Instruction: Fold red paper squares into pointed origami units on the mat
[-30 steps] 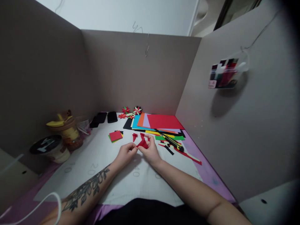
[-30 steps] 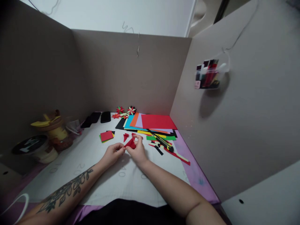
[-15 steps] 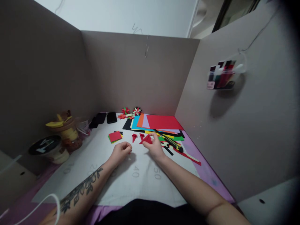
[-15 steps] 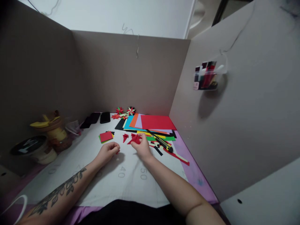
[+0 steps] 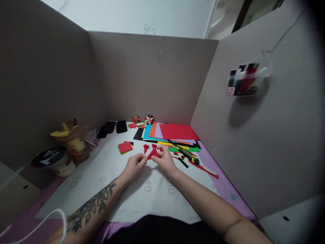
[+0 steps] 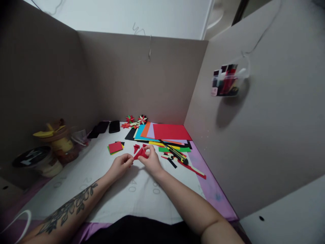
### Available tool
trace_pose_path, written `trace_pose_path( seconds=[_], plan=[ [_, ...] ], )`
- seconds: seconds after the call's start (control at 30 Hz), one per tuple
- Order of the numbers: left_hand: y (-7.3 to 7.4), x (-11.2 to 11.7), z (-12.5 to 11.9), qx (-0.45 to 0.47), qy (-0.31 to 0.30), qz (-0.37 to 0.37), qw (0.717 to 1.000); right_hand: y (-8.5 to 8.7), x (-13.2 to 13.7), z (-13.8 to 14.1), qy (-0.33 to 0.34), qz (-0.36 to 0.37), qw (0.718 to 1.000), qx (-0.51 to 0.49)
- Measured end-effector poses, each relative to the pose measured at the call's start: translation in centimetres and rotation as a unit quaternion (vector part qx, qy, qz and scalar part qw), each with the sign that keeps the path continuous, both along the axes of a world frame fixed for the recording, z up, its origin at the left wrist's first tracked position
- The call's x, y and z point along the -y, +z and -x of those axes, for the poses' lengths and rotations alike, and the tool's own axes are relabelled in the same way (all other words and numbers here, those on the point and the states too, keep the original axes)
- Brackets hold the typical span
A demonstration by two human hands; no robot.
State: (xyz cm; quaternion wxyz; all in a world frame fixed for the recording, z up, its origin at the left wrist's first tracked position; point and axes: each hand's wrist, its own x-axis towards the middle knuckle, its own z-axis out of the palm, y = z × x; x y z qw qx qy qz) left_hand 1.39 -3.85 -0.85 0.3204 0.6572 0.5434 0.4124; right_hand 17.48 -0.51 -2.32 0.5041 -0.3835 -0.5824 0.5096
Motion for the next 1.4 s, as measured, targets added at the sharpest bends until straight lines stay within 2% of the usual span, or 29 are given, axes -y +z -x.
trace_pose_path(
  seconds=[0.17, 0.3, 0.43, 0.6, 1.2, 1.3, 1.4],
  plan=[
    [0.1, -0.4, 0.4, 0.019, 0.044, -0.008, 0.999, 0.2, -1.0, -0.8, -0.032, -0.006, 0.998, -0.058],
    [-0.4, -0.8, 0.4, 0.076, 0.073, 0.031, 0.994, -0.3, -0.8, -0.5, -0.071, -0.010, 0.992, -0.105],
    [-0.9, -0.8, 0.0, 0.134, 0.048, 0.083, 0.986, -0.5, -0.1, 0.4, -0.027, -0.050, 0.994, -0.093],
    [-0.8, -0.5, -0.3, 0.166, 0.013, 0.105, 0.981, -0.2, 0.2, 0.5, -0.016, -0.072, 0.996, -0.056],
    [0.2, 0.3, -0.8, 0.179, -0.019, 0.136, 0.974, -0.5, 0.1, 0.1, 0.015, -0.076, 0.997, -0.002],
    [0.5, 0.4, -0.8, 0.156, -0.018, 0.119, 0.980, -0.3, 0.0, -0.1, 0.015, -0.080, 0.997, 0.011],
    [0.6, 0.5, -0.8, 0.107, -0.020, 0.065, 0.992, -0.3, 0.1, -0.2, 0.008, -0.082, 0.996, 0.020]
  ],
)
